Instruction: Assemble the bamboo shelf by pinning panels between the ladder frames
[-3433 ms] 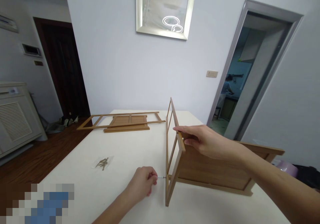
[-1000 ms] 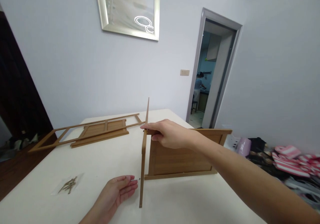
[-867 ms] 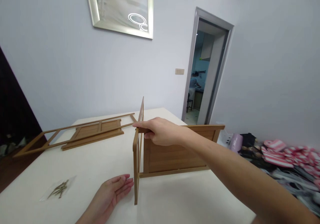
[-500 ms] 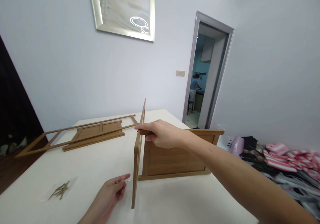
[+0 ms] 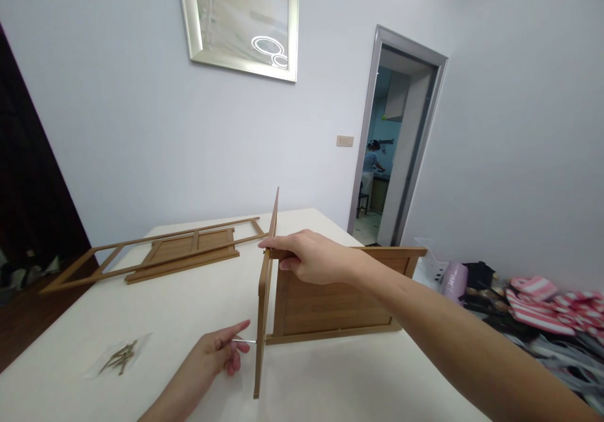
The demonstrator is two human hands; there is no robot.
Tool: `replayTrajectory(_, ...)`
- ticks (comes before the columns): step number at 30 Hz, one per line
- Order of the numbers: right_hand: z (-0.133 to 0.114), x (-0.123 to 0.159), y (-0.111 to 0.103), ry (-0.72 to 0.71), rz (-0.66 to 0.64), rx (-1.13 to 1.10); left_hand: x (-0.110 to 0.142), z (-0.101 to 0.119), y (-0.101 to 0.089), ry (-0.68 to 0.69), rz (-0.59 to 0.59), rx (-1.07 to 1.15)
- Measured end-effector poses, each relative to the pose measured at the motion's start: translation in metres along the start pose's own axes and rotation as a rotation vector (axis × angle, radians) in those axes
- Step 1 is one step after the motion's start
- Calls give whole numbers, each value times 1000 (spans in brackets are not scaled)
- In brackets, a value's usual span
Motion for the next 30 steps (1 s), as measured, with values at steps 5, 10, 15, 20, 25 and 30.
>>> replayTrajectory(5,-1,1,0,2,-6,-13,0,2,1,130,66,-413)
replayTrajectory(10,1,4,1,10,13,-30,6,10,5,132,126,-609)
replayTrajectory(15,2,4,0,17,21,-36,8,17,1,198,341,-799)
replayTrajectory(20,2,4,-1,19,21,-35,6,13,2,3,329,-668)
replayTrajectory(25,6,5,-1,38,42,-28,5,11,-1,-19,278,-534)
replayTrajectory(30,6,7,-1,39,52,-25,1,6,-3,23,266,-510)
Point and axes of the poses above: each hand's wrist, its own x-axis away from the middle knuckle, its own y-axis out of the palm, z = x × y, the point moved 1 cm from there along -x, towards the middle knuckle, and after that the axes turned 6 degrees about -y, right-handed, at the moved point
